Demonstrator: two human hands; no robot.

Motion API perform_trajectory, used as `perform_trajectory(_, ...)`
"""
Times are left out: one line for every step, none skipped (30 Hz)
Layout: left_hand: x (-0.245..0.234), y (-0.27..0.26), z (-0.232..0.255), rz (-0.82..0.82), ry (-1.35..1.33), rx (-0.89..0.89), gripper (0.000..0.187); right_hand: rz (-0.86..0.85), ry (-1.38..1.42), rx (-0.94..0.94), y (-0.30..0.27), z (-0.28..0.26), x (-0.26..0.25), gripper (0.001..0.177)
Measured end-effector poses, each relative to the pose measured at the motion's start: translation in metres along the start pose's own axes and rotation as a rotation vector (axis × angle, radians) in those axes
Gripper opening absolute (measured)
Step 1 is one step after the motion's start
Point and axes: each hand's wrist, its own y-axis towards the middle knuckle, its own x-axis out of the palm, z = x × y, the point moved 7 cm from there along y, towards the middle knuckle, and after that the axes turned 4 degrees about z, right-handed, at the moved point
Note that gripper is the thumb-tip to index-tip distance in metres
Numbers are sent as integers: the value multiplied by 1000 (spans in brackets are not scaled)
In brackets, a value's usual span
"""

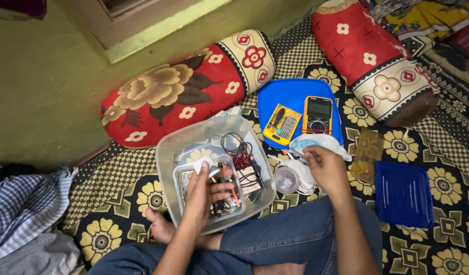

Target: The person sorts through a container of electronic components and tools, handling a multimeter, wires, and small plastic parts while sitting on the floor.

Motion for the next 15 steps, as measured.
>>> perform_trajectory(-2,1,-5,15,11,-47,47,4,8,-1,0,-1,0,16)
perform_trajectory(-3,2,-6,12,14,-40,48,-2,24,1,-1,-2,0,15)
perform_trajectory(-4,3,-6,10,17,-32,49,-9,41,4,-2,-2,1,15)
perform_trajectory(-6,3,-6,9,20,-25,51,-17,58,7,-2,-3,3,15)
perform_trajectory(-7,3,-6,11,4,-16,47,-17,41,-5,-2,-4,3,16)
perform_trajectory(-7,2,-6,13,-11,-7,44,-18,24,-17,-3,-6,3,16)
perform_trajectory(-8,2,-5,16,-27,3,41,-18,7,-28,-3,-8,3,16)
perform_trajectory(-8,2,-3,21,-35,4,40,-21,-8,-27,-3,-9,3,16)
perform_trajectory(-9,3,-1,25,-42,6,40,-23,-23,-26,-3,-10,3,17)
perform_trajectory(-11,4,0,30,-50,6,40,-26,-39,-24,-4,-11,3,17)
perform_trajectory(-14,6,4,67,42,44,40,-28,-32,-30,-4,-11,4,17)
perform_trajectory(-18,9,9,104,133,82,41,-30,-25,-37,-4,-12,3,17)
perform_trajectory(-22,10,15,141,224,120,41,-33,-19,-43,-4,-12,3,17)
perform_trajectory(-25,9,29,180,386,262,42,-32,-18,-38,-4,-11,3,17)
perform_trajectory(-26,5,43,219,549,405,43,-31,-17,-33,-4,-10,3,17)
